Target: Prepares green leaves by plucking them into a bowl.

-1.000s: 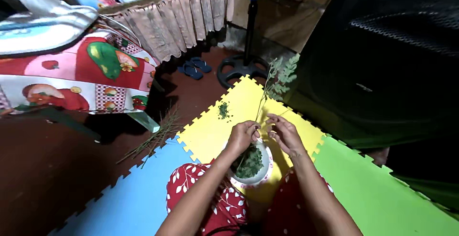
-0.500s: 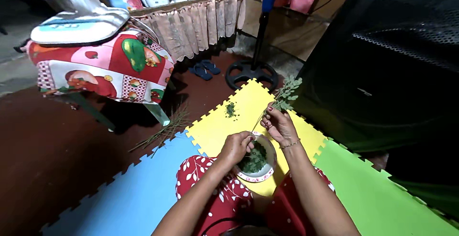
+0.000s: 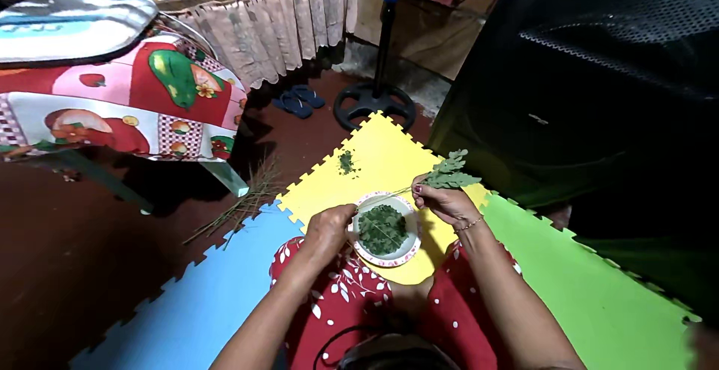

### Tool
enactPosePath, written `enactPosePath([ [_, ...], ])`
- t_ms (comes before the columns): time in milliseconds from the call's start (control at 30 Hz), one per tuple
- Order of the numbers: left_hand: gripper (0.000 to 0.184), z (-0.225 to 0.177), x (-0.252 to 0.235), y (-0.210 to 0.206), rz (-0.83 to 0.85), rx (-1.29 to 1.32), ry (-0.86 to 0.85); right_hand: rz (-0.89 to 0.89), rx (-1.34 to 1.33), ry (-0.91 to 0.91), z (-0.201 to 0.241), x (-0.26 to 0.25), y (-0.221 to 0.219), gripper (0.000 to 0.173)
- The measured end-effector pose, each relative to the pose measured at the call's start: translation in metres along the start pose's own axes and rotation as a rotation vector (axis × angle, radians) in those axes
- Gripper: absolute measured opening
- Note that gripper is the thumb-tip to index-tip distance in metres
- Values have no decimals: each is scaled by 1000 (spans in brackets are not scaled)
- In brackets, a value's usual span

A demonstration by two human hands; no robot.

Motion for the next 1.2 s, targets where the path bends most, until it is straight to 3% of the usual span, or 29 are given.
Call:
enactPosePath([
  [133, 22, 12, 6, -4, -43, -23, -51, 11, -20, -45, -11, 1, 2, 25],
  [300, 21, 25, 6, -11, -93, -50, -54, -138, -83, -49, -21, -5, 13, 23],
  [533, 26, 87, 20, 0, 23, -55, 350, -241, -161, 60, -24, -9, 83, 26],
  [667, 29, 130, 27, -4, 76, -98, 602, -232, -239, -36, -43, -8, 78, 24],
  [800, 34, 161, 27, -14, 301, -151, 855, -225, -328, -127, -62, -12, 58, 22],
  [867, 46, 148, 16, -11, 241, -80, 793, -204, -347, -172, -69, -16, 46, 21],
  [967, 48, 92, -16, -18, 121, 56, 489, -164, -362, -231, -80, -21, 29, 16],
  [1067, 43, 24, -46, -39, 121, 260, 184, -117, -340, -254, -84, -25, 14, 14],
  [1200, 29, -11, -68, -64, 96, 658, 155, -96, -268, -213, -82, -23, 10, 14],
])
Point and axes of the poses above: each hand's wrist, its own x-axis away from the middle knuckle, its own y-axis out of the back of the hand, z = x × y, the point moved 3 cm from there along -x, towards the middle knuckle, and after that the axes turned 7 degrees about z, right-handed, at the moved point
